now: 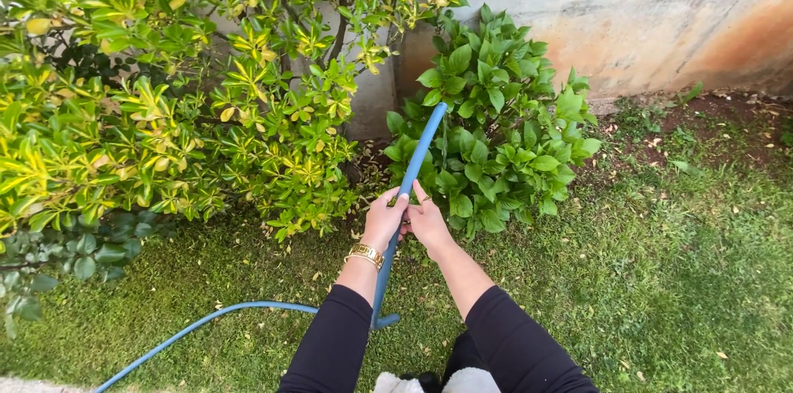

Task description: The person holds a blue hose with both hands and moves it along the base of several green bushes next to a concrete wall.

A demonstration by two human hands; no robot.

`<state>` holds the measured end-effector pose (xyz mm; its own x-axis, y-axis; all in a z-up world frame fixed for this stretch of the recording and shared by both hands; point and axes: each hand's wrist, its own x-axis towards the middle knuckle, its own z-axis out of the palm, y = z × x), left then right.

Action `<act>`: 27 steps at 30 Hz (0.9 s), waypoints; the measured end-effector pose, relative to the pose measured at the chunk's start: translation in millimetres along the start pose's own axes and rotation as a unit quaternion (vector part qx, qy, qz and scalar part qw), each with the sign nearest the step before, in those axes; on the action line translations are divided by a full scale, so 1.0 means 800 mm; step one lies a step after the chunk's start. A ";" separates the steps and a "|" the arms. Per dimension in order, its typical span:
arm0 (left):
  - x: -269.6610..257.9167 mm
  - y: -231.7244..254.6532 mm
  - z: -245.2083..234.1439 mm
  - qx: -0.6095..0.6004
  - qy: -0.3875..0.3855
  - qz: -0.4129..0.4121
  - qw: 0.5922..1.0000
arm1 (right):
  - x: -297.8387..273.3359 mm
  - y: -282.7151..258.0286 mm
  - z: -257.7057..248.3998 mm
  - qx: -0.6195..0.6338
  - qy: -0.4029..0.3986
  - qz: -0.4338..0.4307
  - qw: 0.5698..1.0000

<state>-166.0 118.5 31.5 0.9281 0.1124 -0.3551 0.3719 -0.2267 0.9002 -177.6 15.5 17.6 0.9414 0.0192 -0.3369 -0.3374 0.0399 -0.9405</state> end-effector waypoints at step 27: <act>0.046 0.004 -0.030 -0.046 0.056 -0.015 0.997 | 0.062 -0.013 0.032 -0.046 -0.055 0.002 0.997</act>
<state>-131.0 145.1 27.6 0.9068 0.2265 -0.3555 0.3903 -0.1329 0.9110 -127.2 41.3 11.8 0.9322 0.1281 -0.3386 -0.3348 -0.0513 -0.9409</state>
